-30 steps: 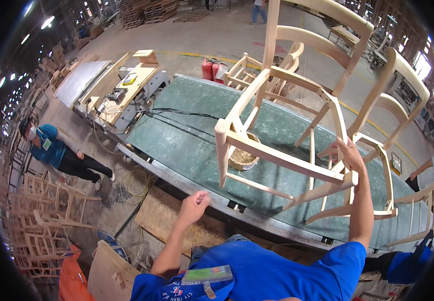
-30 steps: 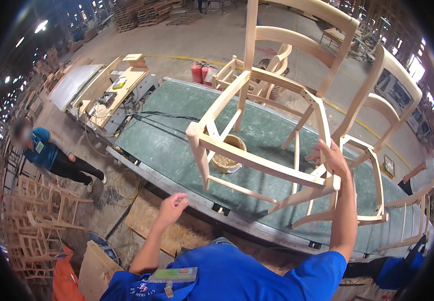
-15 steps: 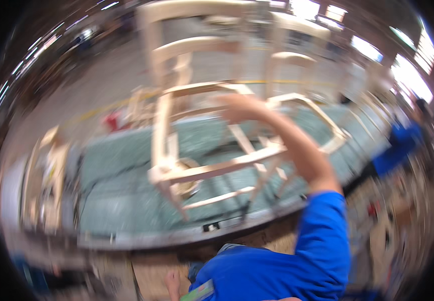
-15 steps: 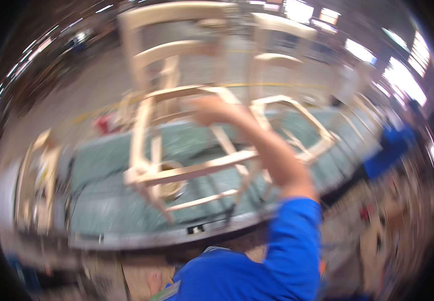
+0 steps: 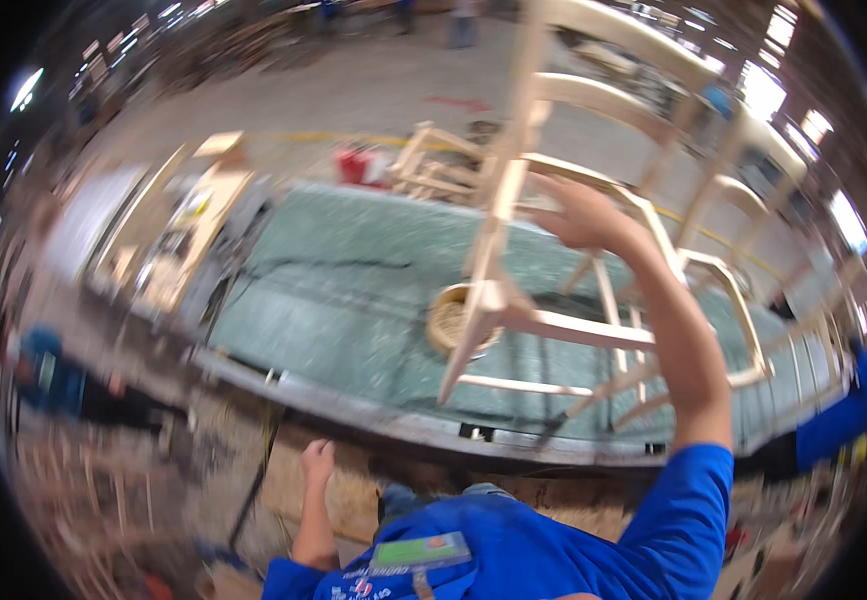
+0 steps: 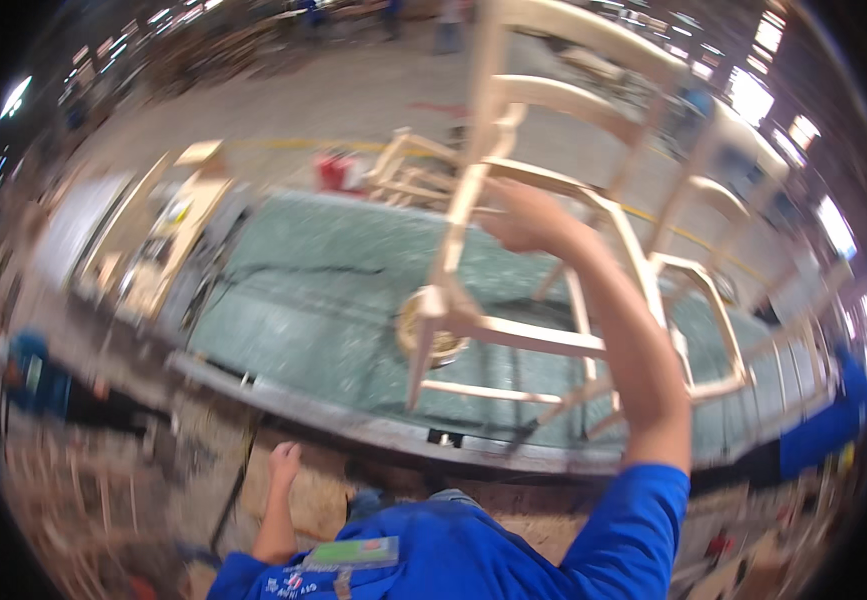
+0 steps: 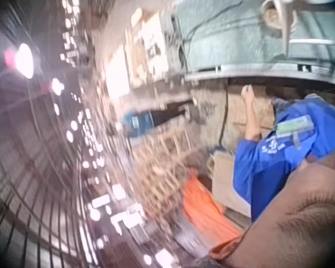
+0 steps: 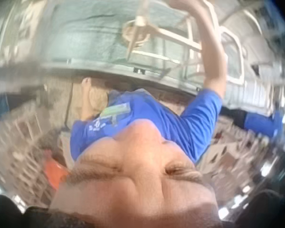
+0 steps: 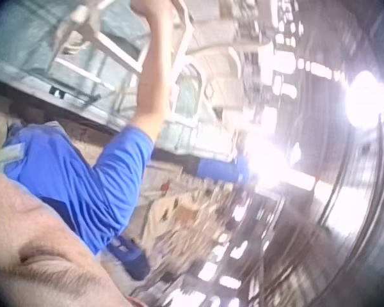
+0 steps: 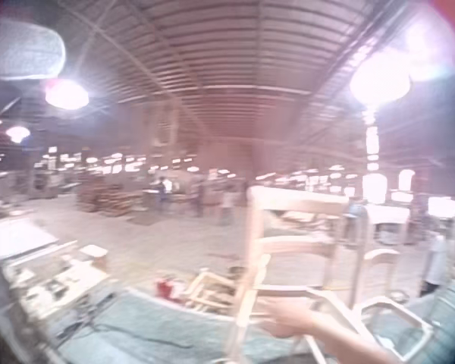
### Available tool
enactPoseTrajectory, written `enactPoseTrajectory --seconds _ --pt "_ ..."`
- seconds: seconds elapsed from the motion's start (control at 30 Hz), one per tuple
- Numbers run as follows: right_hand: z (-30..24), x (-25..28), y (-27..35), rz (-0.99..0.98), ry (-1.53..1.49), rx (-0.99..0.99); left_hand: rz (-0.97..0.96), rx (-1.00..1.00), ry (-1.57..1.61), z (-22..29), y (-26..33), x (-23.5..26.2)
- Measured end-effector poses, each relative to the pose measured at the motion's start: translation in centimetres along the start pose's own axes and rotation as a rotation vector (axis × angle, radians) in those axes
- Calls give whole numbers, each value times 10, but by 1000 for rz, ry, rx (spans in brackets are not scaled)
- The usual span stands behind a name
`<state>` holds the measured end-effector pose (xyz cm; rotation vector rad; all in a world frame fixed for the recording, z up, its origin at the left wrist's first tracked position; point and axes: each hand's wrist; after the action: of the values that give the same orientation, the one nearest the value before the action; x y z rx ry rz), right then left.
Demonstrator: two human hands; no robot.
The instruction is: The person walks through a furniture factory and assembles wooden chair frames on a conveyor belt. They pick up small wooden blocks, align them with the chair frame, and use a pneumatic drill to fasten them in place.
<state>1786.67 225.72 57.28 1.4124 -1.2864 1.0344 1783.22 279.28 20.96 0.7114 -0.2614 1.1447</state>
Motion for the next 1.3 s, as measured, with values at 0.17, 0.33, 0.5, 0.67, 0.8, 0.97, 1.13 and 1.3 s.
enactPoseTrajectory --seconds 0.17,0.33,0.5,0.67,0.8,0.97,1.13,1.3 --pt "-23 -8 113 -130 -268 -107 -95 356 12 -22 73 -31" --pt "-5 -51 156 31 -231 -133 -174 618 371 -46 129 -69" --pt "-15 -62 158 120 -265 -114 -215 641 744 -64 142 -71" --pt "-50 -75 145 293 -170 -34 -126 561 716 -74 116 -51" --pt "-110 -77 129 326 -448 83 -99 625 731 -88 92 -20" --pt "-166 -132 88 -116 -884 104 -90 642 788 -113 70 29" --pt "-193 -258 36 -623 -622 -152 98 685 769 -129 60 75" --pt "-169 -404 54 -763 -308 -221 107 682 828 -148 72 111"
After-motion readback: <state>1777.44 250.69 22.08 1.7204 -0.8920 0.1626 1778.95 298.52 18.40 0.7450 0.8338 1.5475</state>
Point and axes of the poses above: each hand's wrist, its own y-axis away from the middle knuckle, its own x-axis out of the back of the hand, z = x × y, and after that the axes turned 15 degrees about -z, right-handed
